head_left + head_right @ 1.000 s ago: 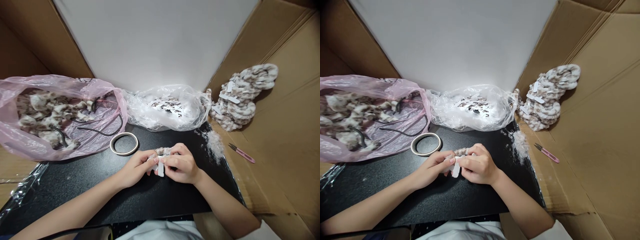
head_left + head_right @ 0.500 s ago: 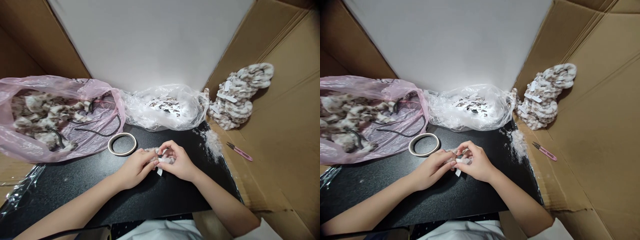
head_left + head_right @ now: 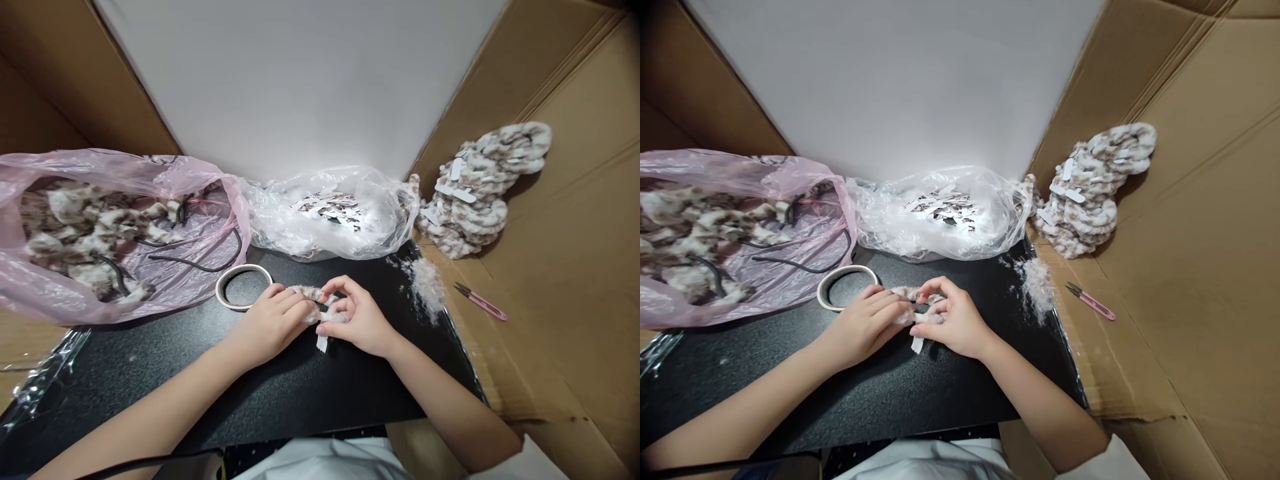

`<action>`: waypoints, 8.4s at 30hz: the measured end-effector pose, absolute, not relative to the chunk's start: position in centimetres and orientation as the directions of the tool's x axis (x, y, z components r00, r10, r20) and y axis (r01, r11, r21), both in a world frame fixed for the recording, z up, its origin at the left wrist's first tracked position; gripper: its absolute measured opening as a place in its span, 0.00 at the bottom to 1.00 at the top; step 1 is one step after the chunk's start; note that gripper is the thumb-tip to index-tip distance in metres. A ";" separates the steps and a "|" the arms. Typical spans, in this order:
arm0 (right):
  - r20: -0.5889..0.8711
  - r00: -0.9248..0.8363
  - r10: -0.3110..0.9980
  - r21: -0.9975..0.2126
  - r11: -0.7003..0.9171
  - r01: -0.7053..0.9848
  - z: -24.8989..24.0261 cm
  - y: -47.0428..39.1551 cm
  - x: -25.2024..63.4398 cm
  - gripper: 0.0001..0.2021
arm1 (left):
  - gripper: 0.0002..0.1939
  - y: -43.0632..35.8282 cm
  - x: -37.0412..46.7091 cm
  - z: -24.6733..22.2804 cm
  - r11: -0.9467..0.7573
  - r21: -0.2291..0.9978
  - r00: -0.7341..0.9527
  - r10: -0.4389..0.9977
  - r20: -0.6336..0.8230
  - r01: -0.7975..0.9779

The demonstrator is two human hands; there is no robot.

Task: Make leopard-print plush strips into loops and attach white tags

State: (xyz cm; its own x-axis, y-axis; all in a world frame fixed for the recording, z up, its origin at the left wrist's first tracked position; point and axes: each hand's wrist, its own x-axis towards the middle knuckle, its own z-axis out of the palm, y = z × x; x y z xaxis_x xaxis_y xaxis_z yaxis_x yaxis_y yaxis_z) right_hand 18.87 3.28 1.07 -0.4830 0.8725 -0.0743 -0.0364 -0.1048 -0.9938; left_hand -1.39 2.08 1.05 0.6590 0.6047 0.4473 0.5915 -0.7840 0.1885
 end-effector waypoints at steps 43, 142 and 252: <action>0.545 -0.699 0.464 -0.424 0.871 0.248 0.4 2.5 18.6 0.11 | 0.23 2.1 -1.9 3.1 0.094 0.880 0.626 0.668 -0.403 0.466; 0.070 -0.369 0.927 -0.986 0.121 0.118 0.4 3.6 19.0 0.06 | 0.17 2.9 -1.9 2.2 -0.282 0.789 0.427 0.904 0.027 0.545; 0.703 -0.408 0.582 -0.490 0.813 0.316 0.4 2.0 17.7 0.11 | 0.04 0.7 -0.6 1.2 -0.364 0.808 0.207 0.931 0.301 0.463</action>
State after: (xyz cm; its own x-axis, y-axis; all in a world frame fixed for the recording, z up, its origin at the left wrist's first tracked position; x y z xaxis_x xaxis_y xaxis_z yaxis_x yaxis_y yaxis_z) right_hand 17.72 2.02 0.39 -0.4080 0.5824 0.7031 0.3165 0.8125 -0.4895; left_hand -0.56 0.75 1.19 0.2071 0.9309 0.3008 0.4630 -0.3641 0.8081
